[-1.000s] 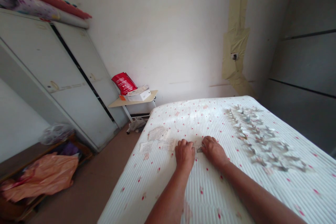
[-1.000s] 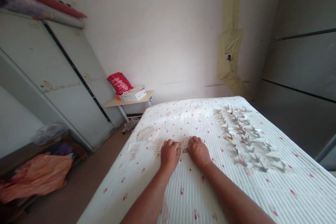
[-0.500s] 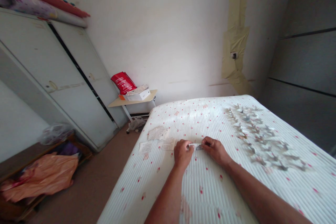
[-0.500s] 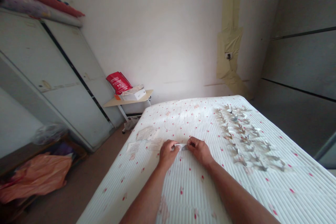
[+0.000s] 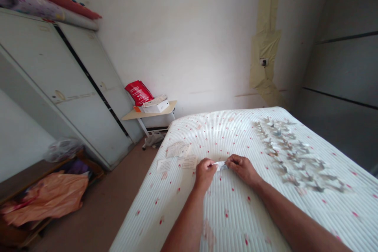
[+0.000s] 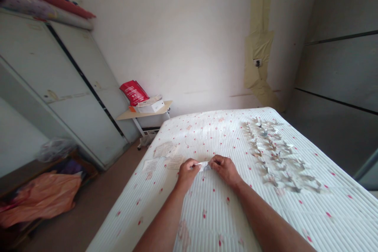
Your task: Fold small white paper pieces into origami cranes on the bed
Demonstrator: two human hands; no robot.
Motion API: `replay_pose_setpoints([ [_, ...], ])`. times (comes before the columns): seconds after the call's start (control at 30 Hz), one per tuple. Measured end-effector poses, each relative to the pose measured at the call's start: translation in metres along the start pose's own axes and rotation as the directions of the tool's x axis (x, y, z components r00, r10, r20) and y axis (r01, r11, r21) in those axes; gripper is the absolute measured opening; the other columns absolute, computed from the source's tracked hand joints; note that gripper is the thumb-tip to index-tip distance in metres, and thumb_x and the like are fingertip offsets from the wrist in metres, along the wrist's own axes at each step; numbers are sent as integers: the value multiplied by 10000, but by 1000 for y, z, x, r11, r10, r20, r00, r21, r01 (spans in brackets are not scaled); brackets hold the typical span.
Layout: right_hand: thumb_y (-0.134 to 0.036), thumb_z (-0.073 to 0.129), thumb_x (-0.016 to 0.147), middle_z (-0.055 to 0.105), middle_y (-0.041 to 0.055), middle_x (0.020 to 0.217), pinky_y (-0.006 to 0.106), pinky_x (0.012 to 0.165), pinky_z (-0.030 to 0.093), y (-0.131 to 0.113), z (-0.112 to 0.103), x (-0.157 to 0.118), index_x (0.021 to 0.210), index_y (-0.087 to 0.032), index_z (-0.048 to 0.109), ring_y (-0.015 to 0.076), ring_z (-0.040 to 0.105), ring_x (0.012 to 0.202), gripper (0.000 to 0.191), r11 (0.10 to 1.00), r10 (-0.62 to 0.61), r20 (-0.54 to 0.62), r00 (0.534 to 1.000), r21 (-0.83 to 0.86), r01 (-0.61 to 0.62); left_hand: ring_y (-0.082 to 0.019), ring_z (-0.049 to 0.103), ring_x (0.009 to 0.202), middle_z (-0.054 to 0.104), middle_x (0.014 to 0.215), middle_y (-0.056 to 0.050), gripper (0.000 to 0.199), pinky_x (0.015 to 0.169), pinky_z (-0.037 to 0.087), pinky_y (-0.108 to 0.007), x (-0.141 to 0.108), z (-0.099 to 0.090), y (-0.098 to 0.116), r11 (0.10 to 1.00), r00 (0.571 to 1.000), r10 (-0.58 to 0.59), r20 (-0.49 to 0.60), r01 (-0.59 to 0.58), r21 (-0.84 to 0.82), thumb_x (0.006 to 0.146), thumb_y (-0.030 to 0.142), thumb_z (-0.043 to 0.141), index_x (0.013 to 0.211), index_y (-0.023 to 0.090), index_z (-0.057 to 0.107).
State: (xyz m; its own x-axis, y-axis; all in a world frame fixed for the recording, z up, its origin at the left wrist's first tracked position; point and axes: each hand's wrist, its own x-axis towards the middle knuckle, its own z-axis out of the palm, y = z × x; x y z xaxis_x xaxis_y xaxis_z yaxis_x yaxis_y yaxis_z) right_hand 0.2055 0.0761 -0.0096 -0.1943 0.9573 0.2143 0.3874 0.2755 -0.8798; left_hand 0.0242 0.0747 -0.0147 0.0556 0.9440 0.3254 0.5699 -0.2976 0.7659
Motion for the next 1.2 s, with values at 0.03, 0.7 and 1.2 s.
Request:
replay_pose_setpoints([
  [0.03, -374, 470, 756, 566, -11, 624, 215, 563, 375, -1, 0, 0, 698, -162, 598, 124, 506, 601, 254, 1000, 1, -3, 1000, -13, -1, -113, 522, 668, 553, 628, 26, 127, 627, 377, -196, 0, 0, 0, 1000, 1000, -2, 1, 2, 2, 694, 233, 514, 630, 156, 592],
  [0.7, -211, 456, 802, 613, 19, 681, 222, 534, 252, -12, 13, 0, 678, -184, 576, 113, 533, 610, 175, 660, -31, -84, 996, -750, -43, -174, 518, 799, 598, 772, -31, 135, 687, 322, -270, -2, 10, 16, 804, 998, -67, 2, 52, 593, 763, 281, 501, 713, 188, 585],
  [1.2, -130, 463, 789, 552, 44, 879, 239, 702, 372, -17, 10, -1, 734, -205, 646, 159, 510, 839, 205, 712, -110, 10, 994, -697, 85, -184, 479, 885, 574, 852, -37, 124, 765, 328, -289, -5, 3, 28, 828, 997, -35, 65, -7, 561, 785, 207, 499, 773, 218, 621],
])
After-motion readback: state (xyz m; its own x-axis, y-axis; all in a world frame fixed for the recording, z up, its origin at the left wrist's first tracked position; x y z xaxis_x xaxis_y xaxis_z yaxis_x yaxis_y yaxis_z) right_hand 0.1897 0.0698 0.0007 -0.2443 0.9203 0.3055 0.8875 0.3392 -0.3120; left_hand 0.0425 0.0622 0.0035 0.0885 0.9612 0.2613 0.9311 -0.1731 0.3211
